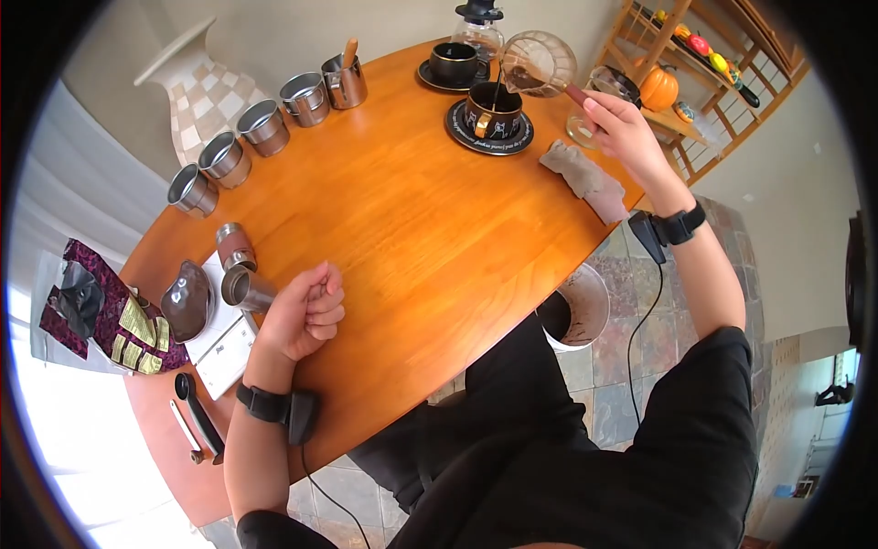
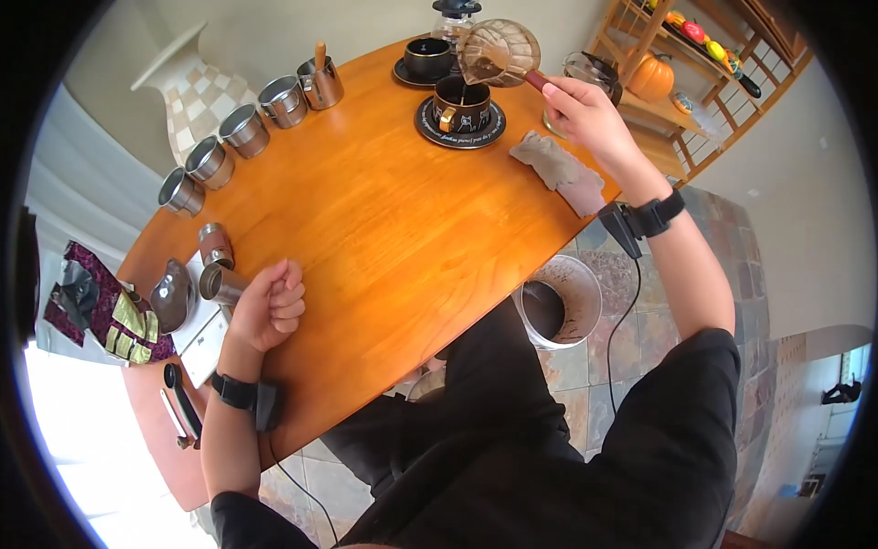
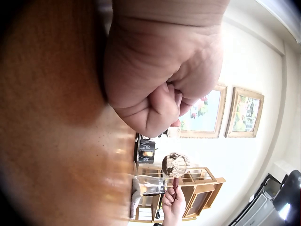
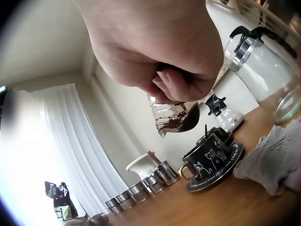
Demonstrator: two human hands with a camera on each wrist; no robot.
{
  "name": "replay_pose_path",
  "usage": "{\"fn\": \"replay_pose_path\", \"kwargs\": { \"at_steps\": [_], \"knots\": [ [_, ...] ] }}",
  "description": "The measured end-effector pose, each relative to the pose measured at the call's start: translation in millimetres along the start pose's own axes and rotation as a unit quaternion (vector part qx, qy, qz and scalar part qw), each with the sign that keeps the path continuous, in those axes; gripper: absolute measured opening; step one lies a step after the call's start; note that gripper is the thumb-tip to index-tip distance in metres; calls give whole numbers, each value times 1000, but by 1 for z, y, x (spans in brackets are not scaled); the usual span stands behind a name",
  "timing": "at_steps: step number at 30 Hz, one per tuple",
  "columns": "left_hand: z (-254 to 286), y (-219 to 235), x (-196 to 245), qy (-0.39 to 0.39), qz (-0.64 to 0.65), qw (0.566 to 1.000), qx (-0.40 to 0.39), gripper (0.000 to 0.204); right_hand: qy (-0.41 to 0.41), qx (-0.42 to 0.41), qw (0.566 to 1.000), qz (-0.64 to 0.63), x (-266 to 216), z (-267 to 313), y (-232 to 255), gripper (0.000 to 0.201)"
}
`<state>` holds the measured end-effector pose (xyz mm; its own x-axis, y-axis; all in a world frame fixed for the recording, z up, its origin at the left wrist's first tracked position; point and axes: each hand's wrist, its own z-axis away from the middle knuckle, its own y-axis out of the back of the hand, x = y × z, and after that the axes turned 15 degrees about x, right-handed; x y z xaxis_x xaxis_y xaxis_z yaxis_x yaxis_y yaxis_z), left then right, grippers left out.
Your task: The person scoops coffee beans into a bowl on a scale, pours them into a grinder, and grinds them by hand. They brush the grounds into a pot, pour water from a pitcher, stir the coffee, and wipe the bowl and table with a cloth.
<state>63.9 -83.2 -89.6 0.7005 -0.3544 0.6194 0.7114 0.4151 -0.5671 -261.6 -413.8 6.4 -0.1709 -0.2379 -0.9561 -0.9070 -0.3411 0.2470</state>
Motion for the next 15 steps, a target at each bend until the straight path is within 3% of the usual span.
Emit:
{"fn": "replay_pose_path", "kwargs": {
  "at_steps": [7, 15],
  "knots": [
    [0, 0, 0, 7, 9, 1000, -10, 28, 78, 28, 995, 55, 19, -25, -8, 34],
    [-2, 1, 0, 10, 19, 1000, -11, 29, 104, 49, 988, 105, 23, -35, -10, 37]
  ]
}}
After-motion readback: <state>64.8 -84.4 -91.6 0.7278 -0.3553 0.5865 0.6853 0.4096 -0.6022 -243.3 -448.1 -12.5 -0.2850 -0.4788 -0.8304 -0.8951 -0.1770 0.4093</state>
